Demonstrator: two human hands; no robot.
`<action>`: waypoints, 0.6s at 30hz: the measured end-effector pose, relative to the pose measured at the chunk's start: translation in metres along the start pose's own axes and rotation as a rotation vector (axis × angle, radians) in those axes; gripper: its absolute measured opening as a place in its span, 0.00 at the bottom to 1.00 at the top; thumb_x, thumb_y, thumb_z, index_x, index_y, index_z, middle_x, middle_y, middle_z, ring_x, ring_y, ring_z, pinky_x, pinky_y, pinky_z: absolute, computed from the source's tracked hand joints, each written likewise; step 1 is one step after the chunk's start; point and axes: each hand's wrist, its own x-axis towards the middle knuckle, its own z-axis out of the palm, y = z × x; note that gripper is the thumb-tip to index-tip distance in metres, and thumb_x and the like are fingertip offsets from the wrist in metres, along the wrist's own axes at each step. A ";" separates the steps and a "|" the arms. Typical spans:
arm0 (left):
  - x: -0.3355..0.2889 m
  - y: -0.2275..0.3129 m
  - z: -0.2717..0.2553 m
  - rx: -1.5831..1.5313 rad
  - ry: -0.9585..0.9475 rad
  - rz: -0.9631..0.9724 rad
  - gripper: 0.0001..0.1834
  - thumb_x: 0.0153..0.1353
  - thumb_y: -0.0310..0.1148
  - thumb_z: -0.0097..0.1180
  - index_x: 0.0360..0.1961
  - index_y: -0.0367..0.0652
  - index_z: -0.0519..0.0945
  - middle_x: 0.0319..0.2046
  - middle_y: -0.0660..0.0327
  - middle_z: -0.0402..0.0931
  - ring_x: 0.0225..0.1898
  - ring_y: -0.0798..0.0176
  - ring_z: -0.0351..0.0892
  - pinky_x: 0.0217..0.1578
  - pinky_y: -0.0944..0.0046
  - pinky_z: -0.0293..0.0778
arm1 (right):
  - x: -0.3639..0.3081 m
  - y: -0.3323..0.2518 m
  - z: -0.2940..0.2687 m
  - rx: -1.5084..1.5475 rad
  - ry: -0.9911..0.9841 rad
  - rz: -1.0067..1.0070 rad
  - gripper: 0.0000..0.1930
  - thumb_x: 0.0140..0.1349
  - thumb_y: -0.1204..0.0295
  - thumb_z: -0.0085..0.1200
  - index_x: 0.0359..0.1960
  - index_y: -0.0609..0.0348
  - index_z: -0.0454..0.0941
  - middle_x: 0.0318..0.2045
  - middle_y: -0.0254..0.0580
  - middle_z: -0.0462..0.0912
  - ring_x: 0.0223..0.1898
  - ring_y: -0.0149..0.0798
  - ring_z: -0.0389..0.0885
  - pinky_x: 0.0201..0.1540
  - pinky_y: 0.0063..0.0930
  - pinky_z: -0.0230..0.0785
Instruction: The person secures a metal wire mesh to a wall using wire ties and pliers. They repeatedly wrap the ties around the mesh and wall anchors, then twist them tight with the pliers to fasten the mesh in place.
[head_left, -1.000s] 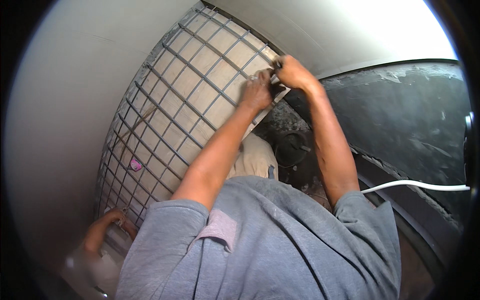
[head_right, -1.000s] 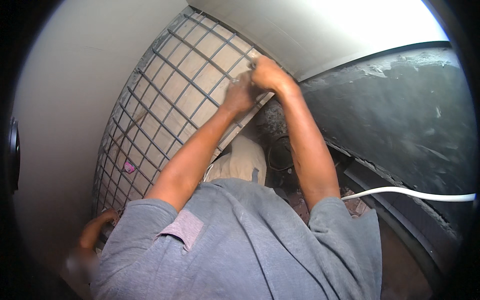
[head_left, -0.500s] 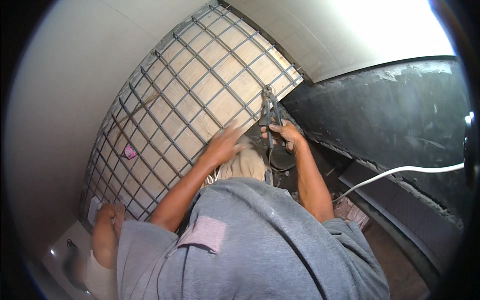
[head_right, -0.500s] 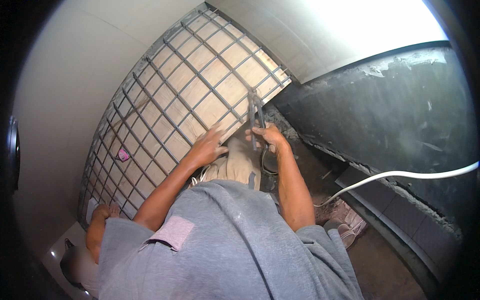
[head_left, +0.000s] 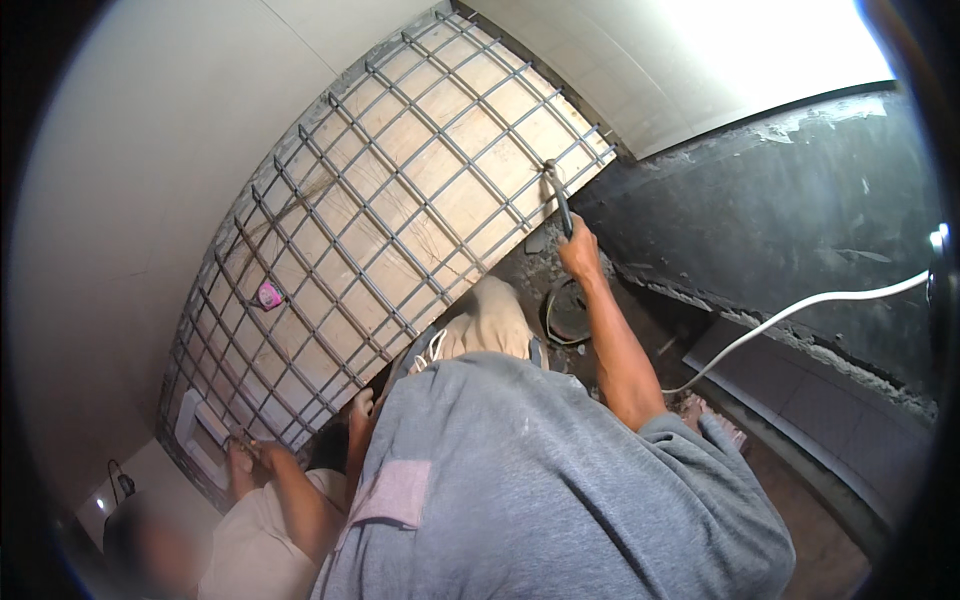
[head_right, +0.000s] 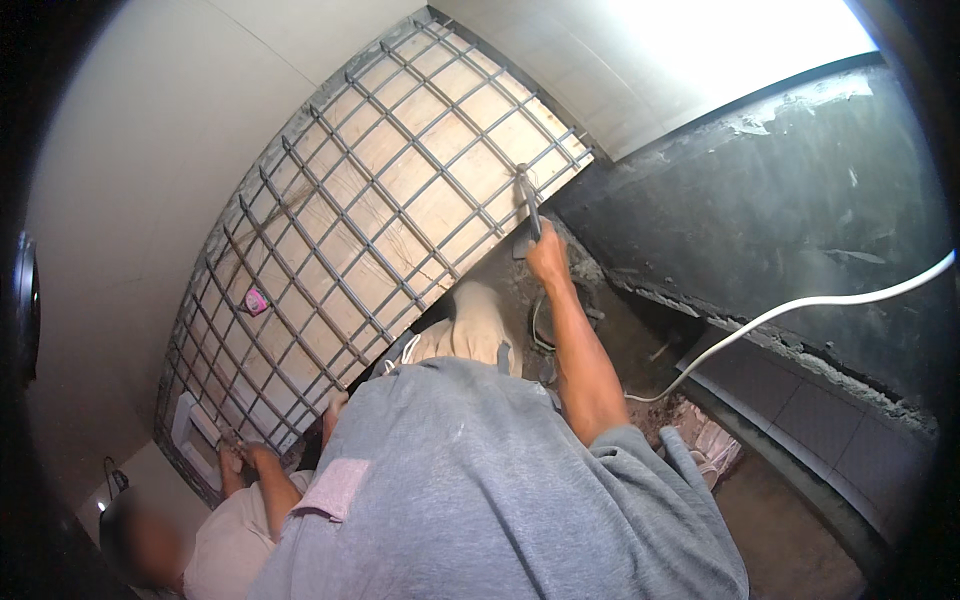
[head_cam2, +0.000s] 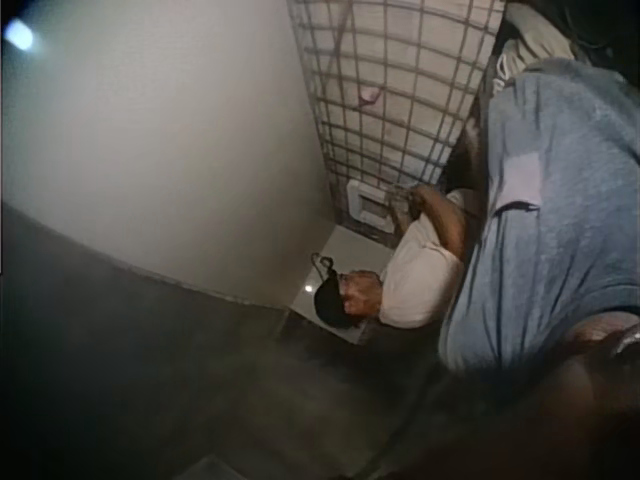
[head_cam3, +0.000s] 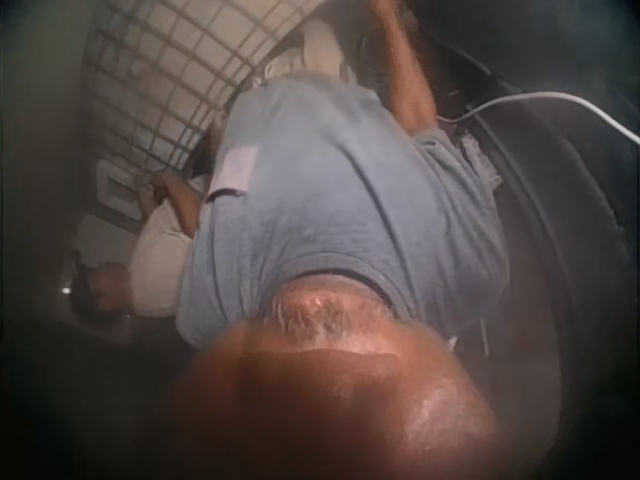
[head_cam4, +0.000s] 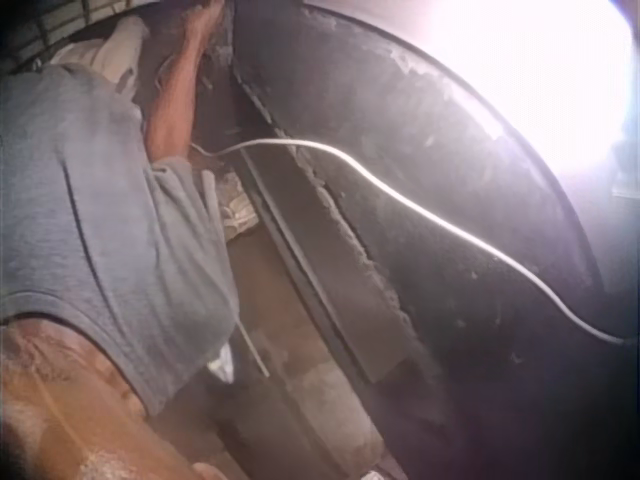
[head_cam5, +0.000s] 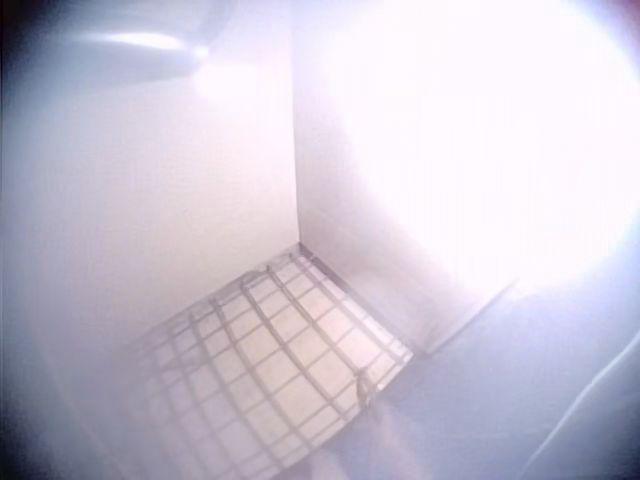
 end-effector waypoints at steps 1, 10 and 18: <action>-0.005 -0.018 -0.011 0.038 0.060 -0.019 0.25 0.62 0.43 0.57 0.54 0.36 0.75 0.53 0.48 0.75 0.55 0.48 0.74 0.55 0.53 0.69 | -0.004 0.002 0.005 0.014 0.067 -0.053 0.28 0.57 0.78 0.56 0.62 0.61 0.66 0.48 0.66 0.78 0.53 0.63 0.76 0.54 0.46 0.68; -0.011 -0.158 -0.154 0.979 0.449 -0.101 0.24 0.63 0.46 0.56 0.50 0.35 0.78 0.49 0.48 0.77 0.53 0.52 0.76 0.52 0.54 0.71 | -0.003 -0.006 0.039 -0.012 0.277 -0.363 0.29 0.57 0.81 0.47 0.63 0.58 0.66 0.46 0.68 0.78 0.52 0.64 0.76 0.55 0.48 0.67; -0.019 -0.176 -0.118 0.831 0.388 -0.131 0.24 0.64 0.47 0.54 0.48 0.35 0.78 0.45 0.51 0.78 0.49 0.57 0.76 0.49 0.57 0.71 | -0.004 -0.060 0.060 -0.163 0.059 -0.307 0.29 0.58 0.68 0.58 0.63 0.59 0.68 0.50 0.64 0.77 0.53 0.61 0.76 0.53 0.48 0.68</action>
